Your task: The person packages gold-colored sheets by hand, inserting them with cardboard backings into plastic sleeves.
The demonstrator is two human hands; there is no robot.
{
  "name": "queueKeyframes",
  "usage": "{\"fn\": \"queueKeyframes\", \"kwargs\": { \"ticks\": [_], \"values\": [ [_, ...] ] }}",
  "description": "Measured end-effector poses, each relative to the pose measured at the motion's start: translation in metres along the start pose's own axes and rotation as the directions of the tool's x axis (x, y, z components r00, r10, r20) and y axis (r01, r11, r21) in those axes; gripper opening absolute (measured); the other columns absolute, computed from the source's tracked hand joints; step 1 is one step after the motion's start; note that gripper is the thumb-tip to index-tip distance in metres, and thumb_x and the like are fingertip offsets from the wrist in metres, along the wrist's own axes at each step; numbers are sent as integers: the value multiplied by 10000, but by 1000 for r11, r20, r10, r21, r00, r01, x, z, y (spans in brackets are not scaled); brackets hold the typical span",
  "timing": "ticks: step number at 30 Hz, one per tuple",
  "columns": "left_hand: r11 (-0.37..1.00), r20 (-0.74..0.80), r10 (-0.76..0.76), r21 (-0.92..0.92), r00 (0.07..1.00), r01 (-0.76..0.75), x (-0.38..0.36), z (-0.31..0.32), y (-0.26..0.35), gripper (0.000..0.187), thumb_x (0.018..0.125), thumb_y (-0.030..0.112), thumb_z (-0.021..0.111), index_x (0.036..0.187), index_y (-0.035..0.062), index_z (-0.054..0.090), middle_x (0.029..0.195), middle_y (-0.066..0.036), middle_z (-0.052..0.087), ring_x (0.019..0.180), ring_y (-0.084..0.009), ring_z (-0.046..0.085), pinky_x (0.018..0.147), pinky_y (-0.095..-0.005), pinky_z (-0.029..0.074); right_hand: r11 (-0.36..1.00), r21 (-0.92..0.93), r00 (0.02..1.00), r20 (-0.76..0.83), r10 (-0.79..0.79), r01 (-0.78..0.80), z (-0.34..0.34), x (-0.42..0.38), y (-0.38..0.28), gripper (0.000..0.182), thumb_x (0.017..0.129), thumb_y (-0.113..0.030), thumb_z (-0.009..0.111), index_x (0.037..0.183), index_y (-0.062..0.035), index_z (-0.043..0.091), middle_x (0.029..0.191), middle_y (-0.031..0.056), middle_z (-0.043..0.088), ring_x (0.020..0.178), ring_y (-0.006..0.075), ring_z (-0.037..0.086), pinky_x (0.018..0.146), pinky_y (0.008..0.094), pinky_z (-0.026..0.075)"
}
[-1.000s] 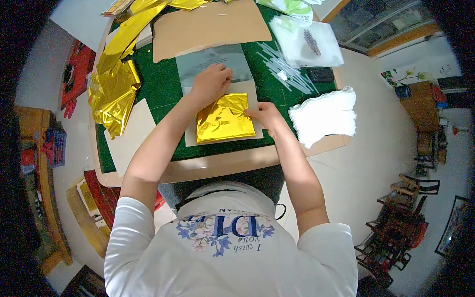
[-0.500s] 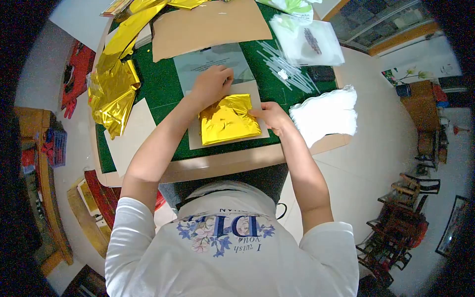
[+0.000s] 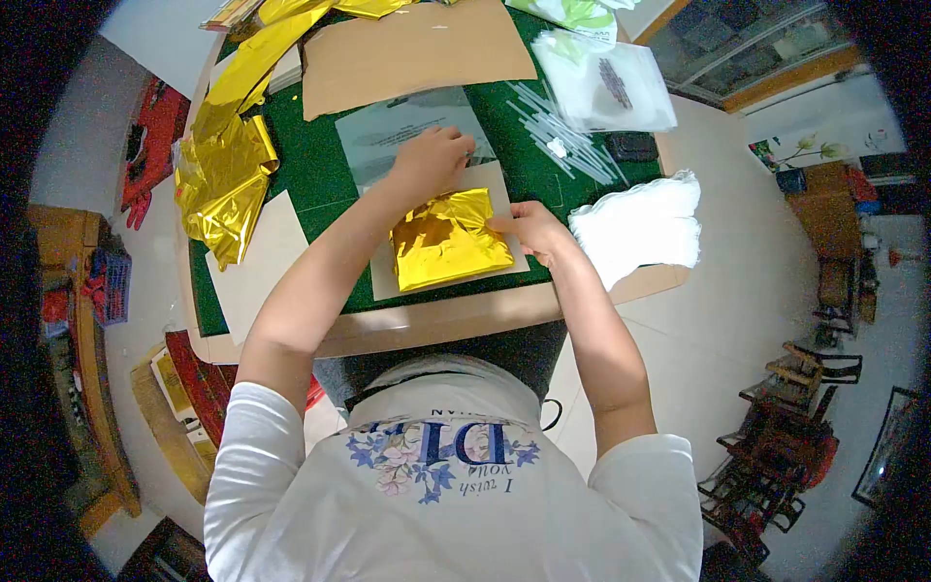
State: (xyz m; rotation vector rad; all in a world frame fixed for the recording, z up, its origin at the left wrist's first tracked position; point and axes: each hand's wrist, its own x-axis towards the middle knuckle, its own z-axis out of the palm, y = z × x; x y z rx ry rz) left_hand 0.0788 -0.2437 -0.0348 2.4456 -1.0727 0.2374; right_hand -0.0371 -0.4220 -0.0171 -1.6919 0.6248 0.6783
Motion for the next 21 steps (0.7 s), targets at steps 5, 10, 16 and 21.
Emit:
{"fn": "queueKeyframes", "kwargs": {
  "ticks": [5,10,16,21],
  "values": [
    [1000,93,6,-7,996,-5,3,7,2,72,857,169,578,895,138,632,922,-42,614,929,-269,593,744,-413,529,1000,7,1000,-5,-14,14,0,3,0,159,866,-195,701,916,-50,658,685,-27,616,391,10,378,317,173,229],
    [999,57,16,-33,998,-14,-1,7,2,80,854,175,584,874,127,645,912,-47,611,910,-268,593,741,-413,527,1000,13,1000,5,-20,20,-1,15,9,191,836,-234,733,860,-56,666,593,-18,529,372,64,323,325,234,190],
    [999,6,-28,-28,1000,28,2,9,2,106,851,177,591,878,117,674,901,-48,627,903,-268,598,735,-415,532,999,-49,1000,4,23,-23,-4,-2,-5,186,841,-223,728,895,-54,673,596,-21,536,370,56,322,320,229,195],
    [1000,25,27,-15,999,-26,0,10,3,110,846,184,600,880,119,683,905,-47,635,890,-262,604,724,-407,536,994,103,992,123,-38,25,-17,22,21,165,865,-158,702,950,-20,676,682,-3,621,405,27,411,337,197,270]
  ]
}}
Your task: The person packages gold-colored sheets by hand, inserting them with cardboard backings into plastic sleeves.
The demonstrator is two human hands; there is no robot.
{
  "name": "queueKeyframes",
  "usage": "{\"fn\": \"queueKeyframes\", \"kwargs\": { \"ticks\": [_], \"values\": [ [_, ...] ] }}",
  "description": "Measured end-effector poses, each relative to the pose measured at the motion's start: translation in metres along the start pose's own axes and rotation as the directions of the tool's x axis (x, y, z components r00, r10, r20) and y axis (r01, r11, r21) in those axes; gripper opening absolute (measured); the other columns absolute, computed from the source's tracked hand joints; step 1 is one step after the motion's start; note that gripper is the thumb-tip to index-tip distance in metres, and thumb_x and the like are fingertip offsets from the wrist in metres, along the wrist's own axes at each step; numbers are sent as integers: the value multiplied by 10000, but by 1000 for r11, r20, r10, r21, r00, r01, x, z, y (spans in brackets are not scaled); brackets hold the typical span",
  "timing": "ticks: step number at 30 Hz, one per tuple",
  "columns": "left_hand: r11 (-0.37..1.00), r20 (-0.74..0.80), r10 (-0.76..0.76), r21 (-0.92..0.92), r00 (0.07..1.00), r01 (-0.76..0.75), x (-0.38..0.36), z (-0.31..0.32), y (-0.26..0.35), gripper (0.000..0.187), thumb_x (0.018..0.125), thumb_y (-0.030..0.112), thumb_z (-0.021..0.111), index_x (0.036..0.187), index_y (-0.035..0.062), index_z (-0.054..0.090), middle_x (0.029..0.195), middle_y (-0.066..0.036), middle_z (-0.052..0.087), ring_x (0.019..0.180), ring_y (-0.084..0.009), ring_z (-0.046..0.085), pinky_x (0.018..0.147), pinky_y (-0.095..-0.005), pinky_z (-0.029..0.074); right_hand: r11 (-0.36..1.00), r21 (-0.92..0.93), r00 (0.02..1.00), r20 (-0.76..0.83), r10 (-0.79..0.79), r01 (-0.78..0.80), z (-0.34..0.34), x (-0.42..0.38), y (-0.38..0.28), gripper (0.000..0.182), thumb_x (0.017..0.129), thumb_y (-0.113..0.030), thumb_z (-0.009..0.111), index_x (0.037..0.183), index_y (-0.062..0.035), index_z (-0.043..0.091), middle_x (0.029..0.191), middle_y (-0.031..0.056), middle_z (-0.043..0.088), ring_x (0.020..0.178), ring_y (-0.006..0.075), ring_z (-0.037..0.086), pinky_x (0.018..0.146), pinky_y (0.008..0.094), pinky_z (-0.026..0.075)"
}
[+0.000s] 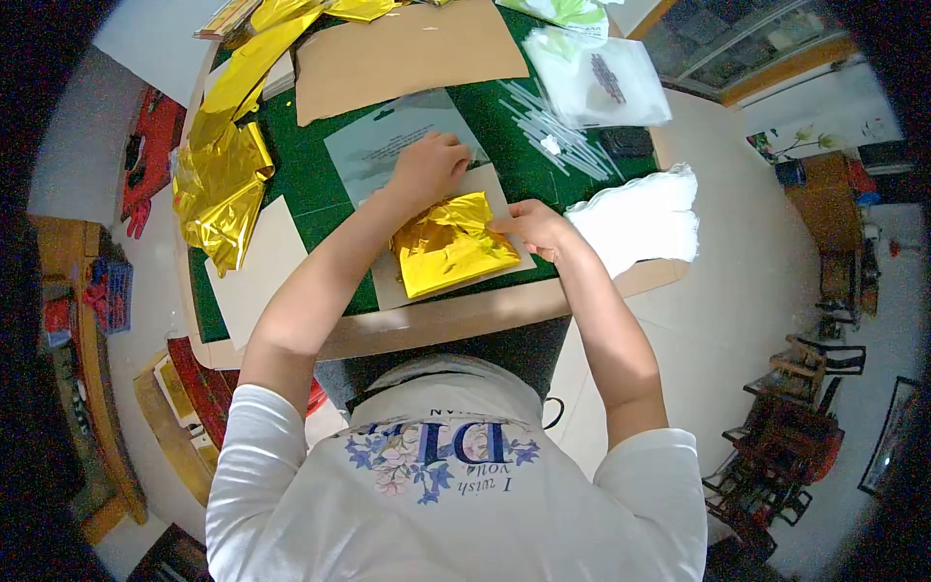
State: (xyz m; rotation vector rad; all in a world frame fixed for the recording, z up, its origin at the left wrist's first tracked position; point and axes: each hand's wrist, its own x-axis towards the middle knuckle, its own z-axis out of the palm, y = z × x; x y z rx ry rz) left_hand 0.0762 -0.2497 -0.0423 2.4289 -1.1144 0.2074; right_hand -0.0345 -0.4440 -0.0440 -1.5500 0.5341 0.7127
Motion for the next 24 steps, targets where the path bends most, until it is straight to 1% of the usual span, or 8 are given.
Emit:
{"fn": "queueKeyframes", "kwargs": {
  "ticks": [1,8,11,14,15,16,19,24],
  "values": [
    [1000,9,8,-6,1000,-8,-1,0,0,109,847,187,600,871,119,682,903,-42,635,897,-258,603,729,-402,536,1000,-16,1000,8,8,-8,-1,4,3,205,850,-195,713,983,-40,692,672,-12,613,386,29,353,320,224,221],
    [1000,116,12,-15,993,-10,-4,-4,2,138,848,194,619,934,135,710,982,-13,656,921,-242,606,773,-377,536,999,-22,999,25,30,-30,-4,7,0,200,849,-180,712,985,-34,694,683,-4,623,388,31,370,328,211,240],
    [995,118,32,-98,993,-20,-6,-4,4,170,857,199,623,983,130,715,1025,-24,665,961,-247,612,803,-378,531,998,55,999,53,-5,2,5,-7,-21,167,884,-116,676,974,25,675,731,7,654,430,10,466,349,171,311],
    [976,67,54,-213,996,-38,-10,-7,2,181,871,203,622,995,102,707,1038,-52,666,976,-268,619,819,-375,522,992,-122,995,-99,19,-31,10,-9,-28,196,872,-116,686,999,32,675,786,22,671,524,41,544,433,186,399],
    [976,68,53,-213,996,-37,-11,-12,0,181,871,203,622,995,102,707,1038,-52,666,976,-268,619,819,-375,522,992,-98,991,-101,-92,82,13,-5,-22,220,853,-119,692,1003,41,678,815,49,681,596,80,580,509,217,439],
    [962,56,-33,-267,998,47,-12,-19,-4,189,879,203,619,1006,91,702,1031,-70,664,964,-283,622,817,-380,518,978,-74,974,-105,-200,193,15,-1,-17,245,834,-122,699,1008,49,681,843,76,690,668,118,616,585,249,478],
    [928,3,-205,-318,979,195,-27,-45,-11,193,890,185,617,1031,77,693,1020,-105,660,941,-305,627,811,-388,511,975,-134,961,-190,-200,176,23,-6,-18,279,834,-115,688,1039,72,669,891,104,697,790,163,650,724,284,504],
    [849,-61,-456,-330,888,413,-82,-53,-25,195,889,127,620,1063,58,676,1027,-139,658,955,-314,625,825,-390,504,949,-187,921,-251,-297,255,28,-6,-16,262,844,-129,691,1024,58,653,869,88,690,769,136,637,690,270,493]
  ]
}}
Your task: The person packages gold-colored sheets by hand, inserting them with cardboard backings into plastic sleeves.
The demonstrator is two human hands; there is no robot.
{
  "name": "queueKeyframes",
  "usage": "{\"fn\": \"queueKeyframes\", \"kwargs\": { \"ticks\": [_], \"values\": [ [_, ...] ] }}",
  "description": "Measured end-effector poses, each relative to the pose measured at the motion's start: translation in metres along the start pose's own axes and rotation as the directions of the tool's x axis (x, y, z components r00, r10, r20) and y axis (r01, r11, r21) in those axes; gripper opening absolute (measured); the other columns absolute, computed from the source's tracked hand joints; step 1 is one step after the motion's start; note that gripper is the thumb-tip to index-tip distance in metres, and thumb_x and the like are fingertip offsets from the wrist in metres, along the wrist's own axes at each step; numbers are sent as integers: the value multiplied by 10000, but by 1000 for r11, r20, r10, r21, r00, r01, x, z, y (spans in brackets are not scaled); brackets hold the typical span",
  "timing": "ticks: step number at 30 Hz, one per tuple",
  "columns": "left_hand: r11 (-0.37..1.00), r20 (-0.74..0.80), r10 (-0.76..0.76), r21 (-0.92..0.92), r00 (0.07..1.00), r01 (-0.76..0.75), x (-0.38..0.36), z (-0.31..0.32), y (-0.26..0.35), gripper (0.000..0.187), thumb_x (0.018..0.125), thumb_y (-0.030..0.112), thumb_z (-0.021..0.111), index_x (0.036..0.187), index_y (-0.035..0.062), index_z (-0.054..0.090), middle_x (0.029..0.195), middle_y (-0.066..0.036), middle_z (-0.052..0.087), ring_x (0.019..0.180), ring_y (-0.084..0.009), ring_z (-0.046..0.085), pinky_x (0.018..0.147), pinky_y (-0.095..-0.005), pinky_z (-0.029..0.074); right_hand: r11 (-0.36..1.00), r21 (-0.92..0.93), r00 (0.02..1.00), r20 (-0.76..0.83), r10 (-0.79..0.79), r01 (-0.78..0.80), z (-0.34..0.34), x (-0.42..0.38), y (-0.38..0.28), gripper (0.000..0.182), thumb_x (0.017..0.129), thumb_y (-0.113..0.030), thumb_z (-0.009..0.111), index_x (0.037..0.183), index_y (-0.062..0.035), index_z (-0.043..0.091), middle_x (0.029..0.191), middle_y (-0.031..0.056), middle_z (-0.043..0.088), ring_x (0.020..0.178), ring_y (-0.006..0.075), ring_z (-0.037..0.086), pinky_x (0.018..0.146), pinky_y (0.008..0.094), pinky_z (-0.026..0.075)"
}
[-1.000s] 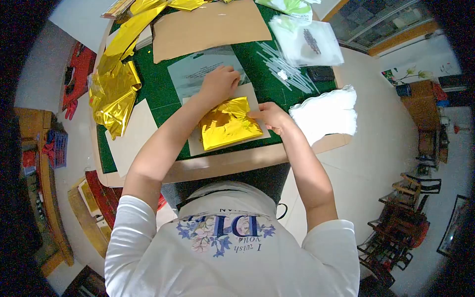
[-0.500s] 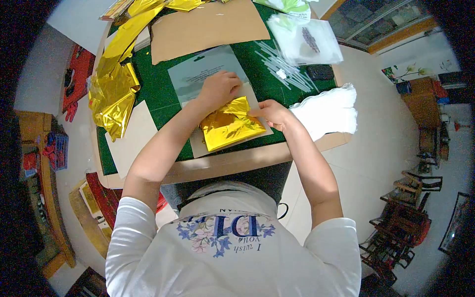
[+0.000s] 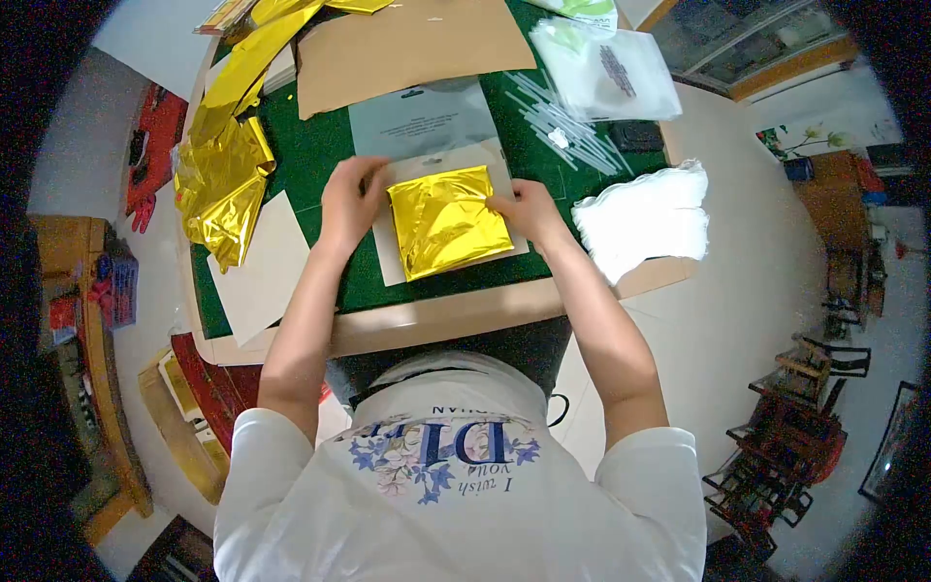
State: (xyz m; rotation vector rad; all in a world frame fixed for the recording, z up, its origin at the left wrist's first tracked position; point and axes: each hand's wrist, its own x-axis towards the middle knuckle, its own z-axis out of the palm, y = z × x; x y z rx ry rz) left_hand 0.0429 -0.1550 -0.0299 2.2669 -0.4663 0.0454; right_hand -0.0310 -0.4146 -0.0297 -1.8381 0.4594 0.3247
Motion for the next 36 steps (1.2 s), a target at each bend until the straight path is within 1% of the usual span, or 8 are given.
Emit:
{"fn": "queueKeyframes", "kwargs": {
  "ticks": [6,8,10,16,18,26,31,36],
  "values": [
    [994,-250,109,50,962,-99,-36,-7,-15,205,849,48,647,1052,26,660,1052,-135,665,1004,-309,610,859,-357,496,902,-432,972,-222,-78,-26,9,-36,-24,400,883,-182,671,1208,10,538,912,157,662,860,208,655,762,303,502],
    [991,-274,135,56,952,-124,-42,-8,-11,209,824,15,656,1032,38,663,1010,-124,666,970,-304,611,825,-364,497,541,-707,680,-117,-724,455,17,-45,-25,380,885,-135,647,1235,-28,544,1162,186,610,1055,305,604,887,356,484],
    [997,-260,81,29,962,-76,-49,-9,-5,201,808,19,661,1007,41,673,982,-116,664,951,-302,606,811,-367,497,397,-688,624,103,-775,607,33,-43,-28,405,867,-112,651,1256,-65,553,1348,163,505,1237,346,485,1051,443,376],
    [979,-147,-150,113,978,167,-63,-3,11,128,828,109,661,944,78,703,877,-91,679,846,-296,638,726,-367,510,230,-692,556,291,-779,684,68,-19,-8,447,892,-225,627,1326,-156,544,1449,124,432,1343,346,394,1105,553,262],
    [939,-1,-343,-7,939,343,-64,-2,19,180,872,194,648,988,63,694,694,-101,630,611,-248,615,596,-354,484,257,-710,588,267,-763,656,71,-13,0,465,909,-268,602,1362,-199,525,1470,109,416,1365,337,372,1113,572,236],
    [951,-70,-307,-44,949,305,-61,9,13,228,897,196,612,1024,26,695,645,-109,625,543,-208,595,550,-319,470,279,-735,617,232,-752,617,77,-9,6,462,918,-260,586,1372,-209,518,1460,102,426,1358,334,374,1110,581,228],
    [880,50,-349,-326,936,345,-56,15,5,251,899,165,608,1056,-18,679,650,-86,634,545,-143,574,547,-296,461,265,-752,620,234,-749,604,80,-7,6,454,926,-258,570,1374,-212,513,1442,102,440,1351,328,382,1108,586,228],
    [905,54,-374,-197,926,377,-53,4,10,241,910,155,605,1058,-18,683,666,-56,641,564,-94,550,543,-267,449,278,-745,615,219,-758,607,80,-6,8,454,925,-267,569,1374,-231,512,1436,106,442,1356,327,378,1109,589,224]
  ]
}}
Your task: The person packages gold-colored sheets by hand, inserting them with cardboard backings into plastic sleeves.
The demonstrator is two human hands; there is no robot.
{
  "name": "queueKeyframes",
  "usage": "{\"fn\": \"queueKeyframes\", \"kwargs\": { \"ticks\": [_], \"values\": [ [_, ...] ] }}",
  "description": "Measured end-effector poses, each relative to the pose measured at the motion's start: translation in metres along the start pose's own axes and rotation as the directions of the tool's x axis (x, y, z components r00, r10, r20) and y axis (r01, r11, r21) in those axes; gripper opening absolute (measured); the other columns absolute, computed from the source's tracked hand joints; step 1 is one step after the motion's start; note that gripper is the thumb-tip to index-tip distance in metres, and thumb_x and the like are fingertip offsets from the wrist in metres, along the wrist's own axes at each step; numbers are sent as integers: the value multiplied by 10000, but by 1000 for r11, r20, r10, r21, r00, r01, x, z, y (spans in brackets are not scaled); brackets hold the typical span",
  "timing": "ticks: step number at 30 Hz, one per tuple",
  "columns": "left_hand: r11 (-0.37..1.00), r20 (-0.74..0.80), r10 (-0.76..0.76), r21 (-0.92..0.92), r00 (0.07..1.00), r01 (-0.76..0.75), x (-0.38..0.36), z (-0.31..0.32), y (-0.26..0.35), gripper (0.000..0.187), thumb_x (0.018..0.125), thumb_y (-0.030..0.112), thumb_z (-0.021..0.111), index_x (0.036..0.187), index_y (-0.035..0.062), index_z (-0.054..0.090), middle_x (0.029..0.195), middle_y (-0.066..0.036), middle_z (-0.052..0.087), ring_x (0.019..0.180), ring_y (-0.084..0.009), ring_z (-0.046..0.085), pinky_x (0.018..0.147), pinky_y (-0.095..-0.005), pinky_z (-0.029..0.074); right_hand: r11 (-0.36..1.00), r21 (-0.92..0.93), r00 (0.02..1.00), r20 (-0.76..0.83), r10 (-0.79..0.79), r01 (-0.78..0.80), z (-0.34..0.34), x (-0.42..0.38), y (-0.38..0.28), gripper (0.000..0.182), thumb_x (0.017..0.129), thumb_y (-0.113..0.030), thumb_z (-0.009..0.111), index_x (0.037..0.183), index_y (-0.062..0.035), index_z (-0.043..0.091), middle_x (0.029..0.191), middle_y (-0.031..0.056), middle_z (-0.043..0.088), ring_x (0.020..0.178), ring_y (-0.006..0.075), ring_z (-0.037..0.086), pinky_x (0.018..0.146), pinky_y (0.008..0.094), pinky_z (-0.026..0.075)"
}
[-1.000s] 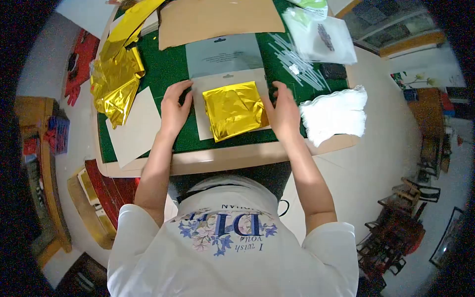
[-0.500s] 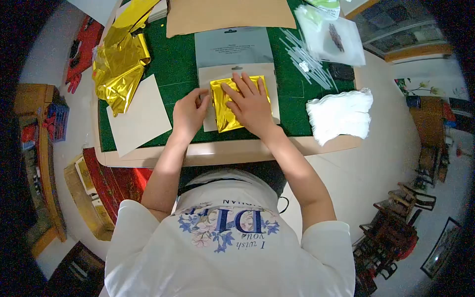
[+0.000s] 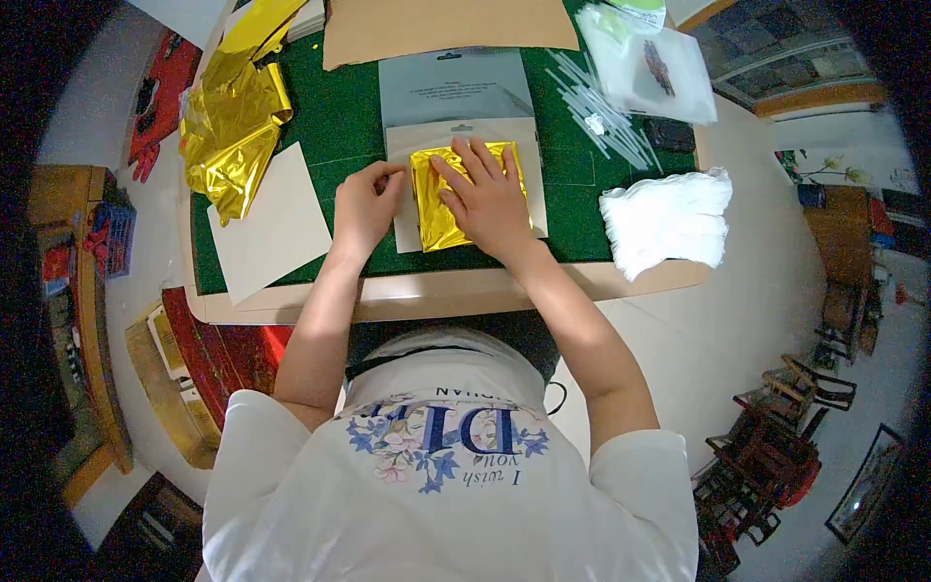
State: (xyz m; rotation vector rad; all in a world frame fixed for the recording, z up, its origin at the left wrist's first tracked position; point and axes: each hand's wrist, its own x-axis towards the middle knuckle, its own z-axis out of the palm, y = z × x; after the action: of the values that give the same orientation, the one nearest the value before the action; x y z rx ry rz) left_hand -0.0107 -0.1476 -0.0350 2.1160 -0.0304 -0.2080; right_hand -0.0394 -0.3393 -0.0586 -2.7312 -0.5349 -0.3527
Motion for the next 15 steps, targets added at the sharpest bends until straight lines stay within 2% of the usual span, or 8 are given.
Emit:
{"fn": "queueKeyframes", "kwargs": {
  "ticks": [2,5,7,11,13,15],
  "values": [
    [997,-38,33,69,999,-30,0,2,-2,240,912,154,604,1064,-14,685,666,-47,637,569,-78,538,539,-256,441,1000,-4,1000,5,3,-3,0,0,-1,456,925,-278,570,1376,-240,511,1439,106,441,1358,327,376,1110,593,219],
    [998,-5,51,-22,999,-51,2,7,-8,241,926,147,592,1090,-8,679,659,-42,624,562,-70,524,524,-248,423,1000,-13,1000,17,5,-5,-1,0,-1,460,924,-301,571,1379,-259,511,1446,107,436,1363,328,371,1112,597,208],
    [985,31,-36,-167,999,40,3,4,-1,249,948,144,572,1102,-28,666,657,-30,612,551,-65,508,505,-238,399,1000,-20,1000,24,0,1,-2,0,-1,462,924,-315,570,1380,-269,511,1450,108,433,1365,329,368,1114,598,203],
    [964,124,-109,-228,986,135,1,2,-2,260,967,139,551,1112,-52,653,660,-17,603,542,-60,494,501,-223,391,1000,-17,1000,29,-1,2,-4,0,-2,456,928,-340,563,1378,-287,517,1456,115,428,1369,334,362,1116,593,195],
    [820,274,-170,-493,946,290,2,5,-1,259,970,144,552,1113,-49,649,645,-5,581,522,-58,482,477,-211,375,1000,-20,999,32,-3,3,-3,1,-4,451,930,-345,558,1376,-288,520,1457,116,427,1370,333,360,1117,593,192],
    [812,291,-189,-491,938,316,2,-2,4,255,971,147,550,1119,-39,645,637,-3,571,509,-59,477,463,-209,364,999,-42,999,49,10,-8,-3,1,-4,449,935,-358,548,1378,-290,519,1462,115,423,1378,328,349,1116,593,188]
  ]
}}
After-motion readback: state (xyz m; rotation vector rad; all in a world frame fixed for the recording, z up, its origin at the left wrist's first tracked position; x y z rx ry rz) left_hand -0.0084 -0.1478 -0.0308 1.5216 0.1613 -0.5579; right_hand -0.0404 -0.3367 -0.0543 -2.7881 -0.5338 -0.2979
